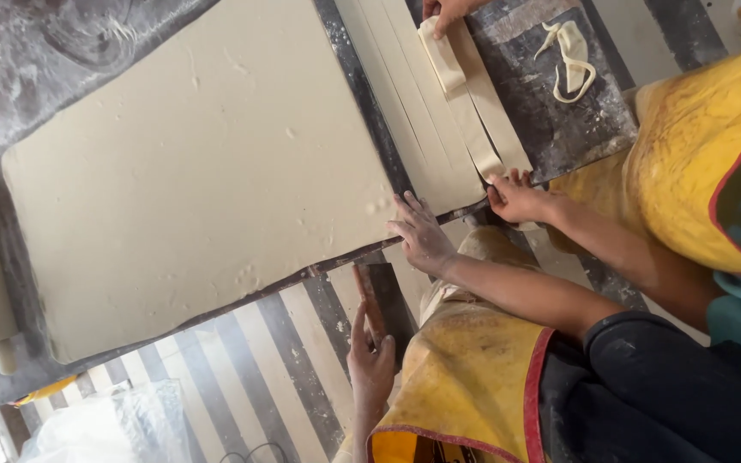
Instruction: Rolling out dough and cutting it into strips for pastries.
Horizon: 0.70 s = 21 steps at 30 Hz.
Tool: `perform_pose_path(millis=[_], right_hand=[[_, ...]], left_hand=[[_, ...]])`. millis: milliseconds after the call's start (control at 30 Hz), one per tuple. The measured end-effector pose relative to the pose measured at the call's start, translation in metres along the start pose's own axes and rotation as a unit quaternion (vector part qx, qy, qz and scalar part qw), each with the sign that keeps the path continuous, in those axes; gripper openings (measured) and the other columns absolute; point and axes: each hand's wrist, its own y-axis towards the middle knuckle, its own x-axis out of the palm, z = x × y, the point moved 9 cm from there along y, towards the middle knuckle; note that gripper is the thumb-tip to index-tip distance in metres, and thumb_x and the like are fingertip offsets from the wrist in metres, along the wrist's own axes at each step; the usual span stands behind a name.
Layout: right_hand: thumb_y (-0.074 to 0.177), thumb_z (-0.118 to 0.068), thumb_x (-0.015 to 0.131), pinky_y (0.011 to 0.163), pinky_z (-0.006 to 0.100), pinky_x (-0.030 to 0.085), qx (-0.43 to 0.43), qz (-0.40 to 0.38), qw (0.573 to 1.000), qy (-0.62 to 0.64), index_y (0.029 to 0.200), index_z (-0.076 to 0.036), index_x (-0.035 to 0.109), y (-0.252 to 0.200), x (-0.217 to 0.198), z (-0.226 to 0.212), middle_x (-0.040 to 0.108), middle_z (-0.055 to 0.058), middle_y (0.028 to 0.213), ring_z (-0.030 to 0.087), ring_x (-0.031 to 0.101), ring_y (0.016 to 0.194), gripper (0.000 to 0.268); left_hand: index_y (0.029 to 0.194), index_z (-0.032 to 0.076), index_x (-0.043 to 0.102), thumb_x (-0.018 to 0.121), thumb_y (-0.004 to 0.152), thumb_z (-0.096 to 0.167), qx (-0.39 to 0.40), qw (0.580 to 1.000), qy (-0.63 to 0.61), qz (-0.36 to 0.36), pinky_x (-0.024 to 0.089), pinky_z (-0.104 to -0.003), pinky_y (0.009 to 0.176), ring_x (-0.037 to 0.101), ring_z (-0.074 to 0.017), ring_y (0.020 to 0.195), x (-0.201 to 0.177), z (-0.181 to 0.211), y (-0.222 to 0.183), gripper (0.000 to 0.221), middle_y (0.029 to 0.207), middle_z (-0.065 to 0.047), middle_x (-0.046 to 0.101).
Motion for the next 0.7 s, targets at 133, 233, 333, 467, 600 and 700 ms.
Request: perform_pose_path(millis=[133,233,333,467,600,700], right_hand=[[0.080,0.003,0.057,0.127,0.056,0.018,-0.007,-0.001,1.000,-0.012,0.124,-0.006,0.065,-0.003,0.001,0.000,0.032,0.021,0.164,0.041,0.021,0.156,0.045],[0.079,0.002,0.058,0.127,0.056,0.018,-0.020,-0.006,0.999,-0.031,0.127,-0.004,0.063,0.001,0.000,0.001,0.032,0.022,0.163,0.042,0.021,0.155,0.049],[0.080,-0.005,0.061,0.126,0.054,0.019,-0.018,-0.044,0.996,-0.073,0.135,-0.003,0.057,0.001,0.003,0.001,0.032,0.021,0.163,0.040,0.022,0.155,0.054],[0.085,-0.027,0.070,0.128,0.047,0.014,0.080,-0.294,0.944,-0.124,0.153,0.000,0.031,0.062,-0.013,0.002,0.019,0.019,0.164,0.035,0.014,0.155,0.083],[0.085,-0.041,0.076,0.128,0.046,0.008,0.058,-0.379,0.888,-0.253,0.159,-0.004,0.014,0.151,-0.036,0.011,0.001,0.018,0.170,0.031,0.005,0.157,0.103],[0.079,-0.051,0.084,0.130,0.048,0.007,0.093,-0.444,0.820,-0.349,0.161,0.000,0.007,0.205,-0.048,0.018,-0.002,0.019,0.172,0.030,0.002,0.160,0.124]], left_hand=[[0.155,0.015,0.043,0.062,0.085,0.001,0.008,1.000,-0.025,0.001,0.051,-0.028,0.065,0.056,-0.0100,0.069,0.001,0.006,-0.001,0.074,0.081,-0.003,0.066],[0.156,0.017,0.043,0.063,0.085,0.001,-0.002,1.000,-0.024,0.003,0.050,-0.028,0.062,0.055,-0.0101,0.067,-0.001,0.000,0.008,0.076,0.078,-0.004,0.064],[0.155,0.016,0.042,0.066,0.084,0.001,0.036,0.999,-0.030,0.011,0.052,-0.027,0.065,0.060,-0.0090,0.071,-0.011,-0.004,0.013,0.076,0.083,-0.003,0.068],[0.159,0.022,0.037,0.065,0.084,0.002,-0.052,0.994,-0.098,0.002,0.051,-0.033,0.061,0.060,-0.0155,0.065,-0.023,0.006,0.058,0.082,0.078,-0.011,0.068],[0.157,0.017,0.039,0.066,0.086,0.001,0.103,0.985,-0.127,0.050,0.056,-0.032,0.078,0.065,-0.0148,0.084,-0.032,0.099,0.144,0.079,0.098,-0.009,0.073],[0.157,0.022,0.038,0.066,0.085,0.005,0.123,0.991,-0.017,0.052,0.059,-0.039,0.084,0.073,-0.0239,0.099,-0.027,0.168,0.233,0.080,0.113,-0.017,0.073]])
